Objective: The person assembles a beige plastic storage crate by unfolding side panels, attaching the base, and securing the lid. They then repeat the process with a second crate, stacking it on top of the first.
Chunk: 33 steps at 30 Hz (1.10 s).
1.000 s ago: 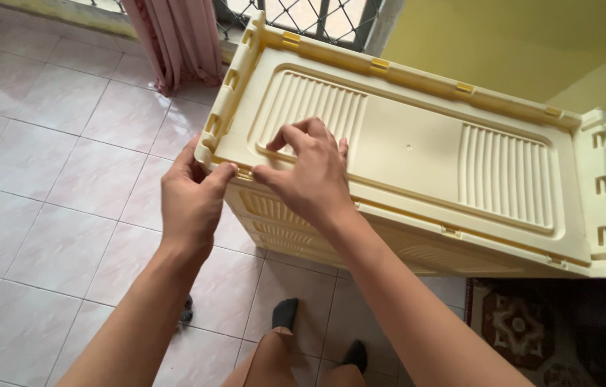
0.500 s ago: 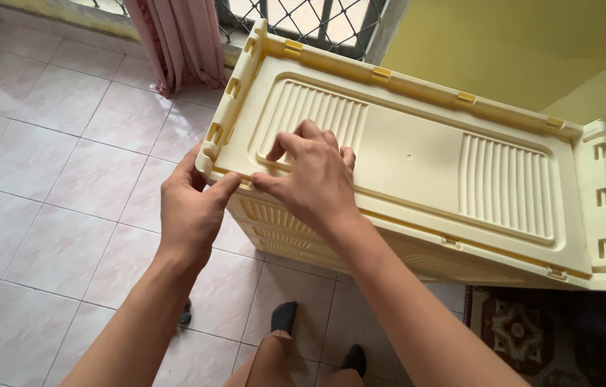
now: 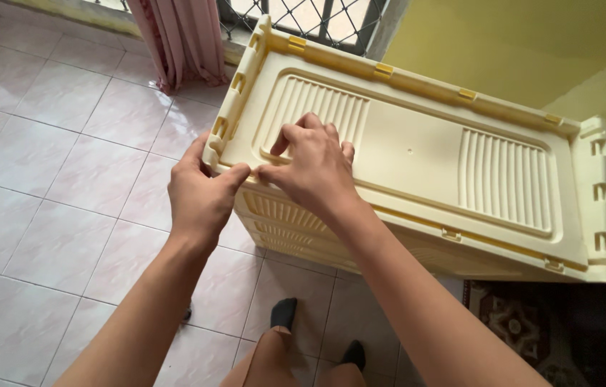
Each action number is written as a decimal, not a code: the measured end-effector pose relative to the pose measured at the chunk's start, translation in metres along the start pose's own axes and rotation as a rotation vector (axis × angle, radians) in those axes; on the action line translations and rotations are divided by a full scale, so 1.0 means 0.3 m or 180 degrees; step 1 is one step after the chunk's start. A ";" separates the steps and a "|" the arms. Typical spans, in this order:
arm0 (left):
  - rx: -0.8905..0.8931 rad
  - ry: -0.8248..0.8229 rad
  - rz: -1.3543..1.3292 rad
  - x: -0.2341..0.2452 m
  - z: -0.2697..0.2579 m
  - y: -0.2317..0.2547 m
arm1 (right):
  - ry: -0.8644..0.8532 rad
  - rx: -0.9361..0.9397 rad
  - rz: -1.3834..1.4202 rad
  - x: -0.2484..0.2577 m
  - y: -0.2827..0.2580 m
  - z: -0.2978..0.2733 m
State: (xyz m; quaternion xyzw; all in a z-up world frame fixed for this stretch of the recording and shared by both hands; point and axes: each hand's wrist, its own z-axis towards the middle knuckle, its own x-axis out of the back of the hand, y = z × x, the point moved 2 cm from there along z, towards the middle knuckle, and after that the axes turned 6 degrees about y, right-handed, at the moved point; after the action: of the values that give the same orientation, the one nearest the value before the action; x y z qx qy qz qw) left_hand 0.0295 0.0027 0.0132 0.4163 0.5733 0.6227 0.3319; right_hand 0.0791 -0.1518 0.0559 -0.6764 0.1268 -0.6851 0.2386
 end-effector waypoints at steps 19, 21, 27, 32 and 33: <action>-0.1410 -0.1480 0.2599 -0.282 0.005 0.057 | 0.0330 -0.0213 0.0178 0.194 0.391 -0.220; -0.1237 -0.1631 0.2796 -0.298 0.019 0.039 | 0.0291 -0.0378 0.0072 0.175 0.390 -0.199; -0.1141 -0.1784 0.2986 -0.307 0.036 0.011 | 0.0163 -0.0526 0.0024 0.167 0.382 -0.185; -0.0613 -0.1799 0.3158 -0.342 0.034 0.049 | -0.0001 -0.0732 -0.0139 0.160 0.359 -0.156; -0.0463 -0.1833 0.3212 -0.352 0.033 0.058 | -0.0011 -0.0740 -0.0174 0.157 0.357 -0.156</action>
State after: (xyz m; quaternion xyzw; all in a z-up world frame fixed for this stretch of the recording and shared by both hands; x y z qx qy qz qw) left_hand 0.0853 -0.0890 0.0158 0.7665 0.1467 0.6033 0.1644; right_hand 0.0509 -0.2736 0.0411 -0.7040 0.1865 -0.6709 0.1399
